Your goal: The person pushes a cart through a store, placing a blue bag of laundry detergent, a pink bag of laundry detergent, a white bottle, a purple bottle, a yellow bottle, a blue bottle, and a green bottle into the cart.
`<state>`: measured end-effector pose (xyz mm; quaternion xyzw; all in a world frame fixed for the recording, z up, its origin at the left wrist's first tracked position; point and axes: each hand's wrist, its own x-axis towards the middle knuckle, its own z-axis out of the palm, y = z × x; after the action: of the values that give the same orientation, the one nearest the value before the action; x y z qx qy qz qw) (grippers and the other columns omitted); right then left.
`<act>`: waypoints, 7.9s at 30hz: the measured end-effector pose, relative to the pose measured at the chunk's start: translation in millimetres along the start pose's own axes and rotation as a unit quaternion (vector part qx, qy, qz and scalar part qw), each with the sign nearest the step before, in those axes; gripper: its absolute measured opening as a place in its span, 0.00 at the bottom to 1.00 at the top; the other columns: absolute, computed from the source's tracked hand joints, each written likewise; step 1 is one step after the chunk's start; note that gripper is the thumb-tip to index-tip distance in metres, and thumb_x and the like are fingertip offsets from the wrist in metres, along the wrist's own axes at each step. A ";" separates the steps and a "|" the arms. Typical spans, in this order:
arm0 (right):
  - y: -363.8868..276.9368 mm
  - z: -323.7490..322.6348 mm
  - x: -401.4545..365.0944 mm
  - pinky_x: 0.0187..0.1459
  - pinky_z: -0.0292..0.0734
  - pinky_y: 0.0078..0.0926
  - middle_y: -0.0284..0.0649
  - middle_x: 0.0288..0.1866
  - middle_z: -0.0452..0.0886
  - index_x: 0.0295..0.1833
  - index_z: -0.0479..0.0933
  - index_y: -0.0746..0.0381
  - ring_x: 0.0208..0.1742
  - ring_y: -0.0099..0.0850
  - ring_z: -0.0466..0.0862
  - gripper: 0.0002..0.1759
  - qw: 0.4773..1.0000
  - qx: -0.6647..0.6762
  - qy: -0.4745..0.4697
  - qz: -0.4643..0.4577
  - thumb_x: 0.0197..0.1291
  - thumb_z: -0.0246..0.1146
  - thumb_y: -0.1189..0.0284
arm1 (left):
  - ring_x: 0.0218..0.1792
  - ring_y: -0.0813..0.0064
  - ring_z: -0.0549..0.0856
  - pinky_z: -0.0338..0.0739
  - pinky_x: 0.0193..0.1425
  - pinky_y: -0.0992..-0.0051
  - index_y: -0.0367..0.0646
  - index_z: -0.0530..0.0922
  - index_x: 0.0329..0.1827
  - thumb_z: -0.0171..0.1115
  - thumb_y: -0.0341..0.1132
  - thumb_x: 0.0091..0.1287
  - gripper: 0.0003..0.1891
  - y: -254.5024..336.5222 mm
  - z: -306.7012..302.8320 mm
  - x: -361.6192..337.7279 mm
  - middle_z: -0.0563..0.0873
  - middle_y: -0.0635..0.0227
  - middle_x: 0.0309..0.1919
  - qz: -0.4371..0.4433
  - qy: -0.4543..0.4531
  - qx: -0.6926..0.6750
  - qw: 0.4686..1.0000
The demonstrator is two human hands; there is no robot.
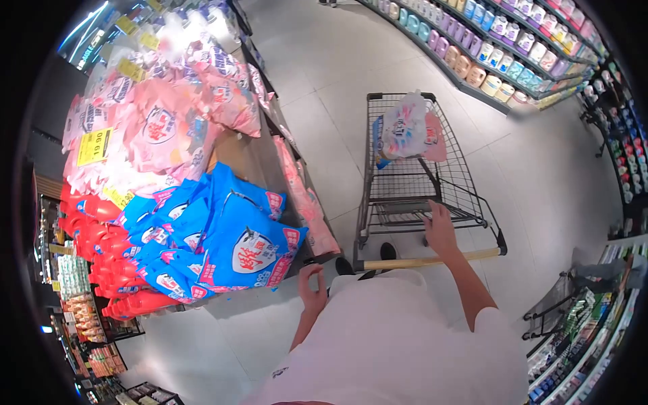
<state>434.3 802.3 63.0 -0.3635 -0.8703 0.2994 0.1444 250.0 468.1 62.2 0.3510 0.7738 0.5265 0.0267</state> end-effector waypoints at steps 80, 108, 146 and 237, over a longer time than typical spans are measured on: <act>43.2 51.4 506.6 0.37 0.85 0.41 0.52 0.27 0.87 0.63 0.77 0.68 0.27 0.46 0.89 0.24 0.984 -0.077 -0.158 0.020 0.67 0.62 0.64 | 0.15 0.64 0.82 0.76 0.20 0.66 0.45 0.80 0.28 0.69 0.31 0.64 0.08 -117.2 136.4 420.1 0.80 0.66 0.15 0.047 0.061 0.142 0.987; 68.6 361.8 986.7 0.78 0.59 0.49 0.72 0.73 0.61 0.72 0.63 0.75 0.72 0.65 0.66 0.41 0.992 0.105 -0.065 0.006 0.49 0.61 0.77 | 0.20 0.61 0.84 0.77 0.26 0.63 0.46 0.81 0.30 0.66 0.39 0.69 0.10 -83.6 235.1 550.0 0.84 0.66 0.21 -0.157 -0.197 0.183 0.950; -80.6 154.9 1001.8 0.26 0.70 0.17 0.32 0.35 0.78 0.59 0.73 0.63 0.26 0.20 0.76 0.18 0.828 0.460 -0.294 0.127 0.65 0.66 0.77 | 0.27 0.50 0.85 0.80 0.33 0.53 0.43 0.82 0.29 0.56 0.48 0.74 0.20 -99.3 245.1 560.1 0.86 0.58 0.23 -0.182 -0.180 0.178 0.950; -38.9 90.5 697.1 0.49 0.82 0.46 0.46 0.73 0.71 0.76 0.62 0.55 0.49 0.45 0.87 0.32 0.994 -0.109 -0.020 -0.017 0.67 0.58 0.69 | 0.26 0.61 0.84 0.83 0.44 0.63 0.44 0.79 0.29 0.62 0.35 0.69 0.09 -157.9 168.6 609.6 0.84 0.63 0.21 0.008 0.085 0.246 0.966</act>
<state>-113.2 1244.3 40.3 -0.3562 -0.9066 0.2070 0.0914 -220.6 919.2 55.9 0.3070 0.8761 0.3482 -0.1300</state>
